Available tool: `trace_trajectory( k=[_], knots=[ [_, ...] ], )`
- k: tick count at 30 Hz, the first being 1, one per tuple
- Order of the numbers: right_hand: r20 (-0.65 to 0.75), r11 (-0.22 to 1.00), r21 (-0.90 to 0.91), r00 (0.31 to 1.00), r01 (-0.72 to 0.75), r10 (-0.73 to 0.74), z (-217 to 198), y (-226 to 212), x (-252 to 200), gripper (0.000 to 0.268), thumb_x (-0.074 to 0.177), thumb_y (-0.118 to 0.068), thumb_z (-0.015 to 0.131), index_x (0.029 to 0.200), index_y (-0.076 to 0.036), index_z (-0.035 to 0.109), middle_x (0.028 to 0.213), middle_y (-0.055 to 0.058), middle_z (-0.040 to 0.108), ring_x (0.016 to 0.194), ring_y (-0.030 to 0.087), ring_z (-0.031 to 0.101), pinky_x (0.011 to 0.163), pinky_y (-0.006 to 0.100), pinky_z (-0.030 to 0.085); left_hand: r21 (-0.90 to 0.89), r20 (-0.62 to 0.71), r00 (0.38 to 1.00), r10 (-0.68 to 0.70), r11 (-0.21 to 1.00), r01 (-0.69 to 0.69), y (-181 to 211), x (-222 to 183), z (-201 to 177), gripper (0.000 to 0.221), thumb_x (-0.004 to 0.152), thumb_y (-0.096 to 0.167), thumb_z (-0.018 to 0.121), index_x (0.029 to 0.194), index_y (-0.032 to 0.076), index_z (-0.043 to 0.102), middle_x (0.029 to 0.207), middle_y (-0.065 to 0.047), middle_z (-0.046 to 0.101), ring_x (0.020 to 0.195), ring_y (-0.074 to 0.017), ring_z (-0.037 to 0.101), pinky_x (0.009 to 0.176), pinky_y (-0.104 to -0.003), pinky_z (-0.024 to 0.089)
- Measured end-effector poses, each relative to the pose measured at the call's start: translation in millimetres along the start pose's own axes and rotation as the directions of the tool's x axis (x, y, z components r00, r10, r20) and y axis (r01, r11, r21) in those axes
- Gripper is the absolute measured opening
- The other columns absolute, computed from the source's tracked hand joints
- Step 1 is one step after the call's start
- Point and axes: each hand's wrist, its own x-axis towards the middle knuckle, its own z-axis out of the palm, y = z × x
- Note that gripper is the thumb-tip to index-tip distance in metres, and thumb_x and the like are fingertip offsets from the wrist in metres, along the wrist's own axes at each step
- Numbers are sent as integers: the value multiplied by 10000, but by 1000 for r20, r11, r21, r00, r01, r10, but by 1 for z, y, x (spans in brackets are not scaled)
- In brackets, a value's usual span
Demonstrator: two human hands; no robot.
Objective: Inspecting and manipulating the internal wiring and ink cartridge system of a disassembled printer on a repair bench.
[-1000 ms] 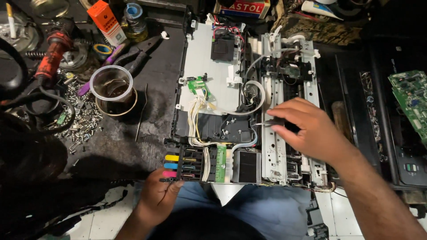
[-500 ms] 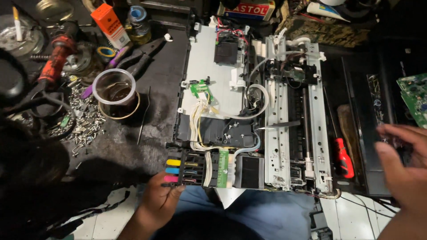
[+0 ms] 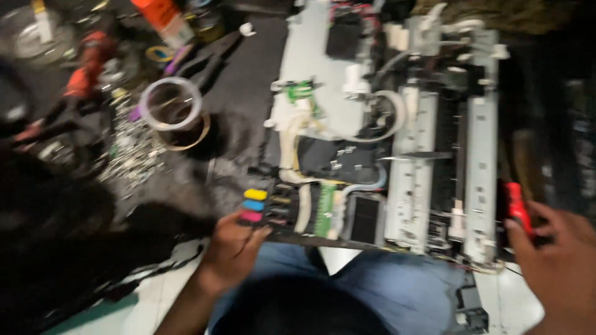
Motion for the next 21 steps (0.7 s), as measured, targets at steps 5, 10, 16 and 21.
trace_trajectory(
  k=[5, 10, 16, 21],
  knots=[
    [71, 996, -6, 994, -86, 86, 68, 98, -5, 579, 1099, -99, 770, 1642, 27, 612, 1254, 211, 678, 871, 319, 579, 677, 418, 463, -152, 52, 990, -129, 979, 135, 17, 13, -16, 195, 949, 125, 619, 874, -9, 740, 969, -155, 738, 888, -282, 730, 854, -381, 568],
    [161, 936, 310, 979, -167, 122, 101, 154, -5, 543, 1113, 47, 609, 1647, 49, 508, 1355, 269, 569, 923, 311, 555, 723, 377, 451, -632, 184, 900, -395, 654, 417, 30, 25, -23, 440, 840, 292, 748, 1198, 45, 677, 1090, -49, 740, 987, -193, 718, 889, -314, 599],
    [175, 935, 302, 975, -187, 138, 63, 89, -2, 569, 1055, -13, 700, 1595, 85, 550, 1224, 291, 629, 842, 308, 545, 652, 410, 448, -554, 78, 775, -627, 619, 557, 73, 51, -18, 150, 823, 171, 791, 879, 113, 665, 770, 9, 695, 616, -122, 640, 573, -240, 527],
    [162, 938, 300, 979, -171, 126, 48, 62, -3, 564, 1046, 84, 676, 1589, 115, 527, 1214, 320, 590, 852, 336, 538, 666, 450, 470, 306, -152, 967, 206, 940, -152, 0, -4, 19, 509, 962, 80, 825, 1384, 244, 591, 1100, -112, 555, 917, -273, 550, 1001, -445, 520]
  ],
)
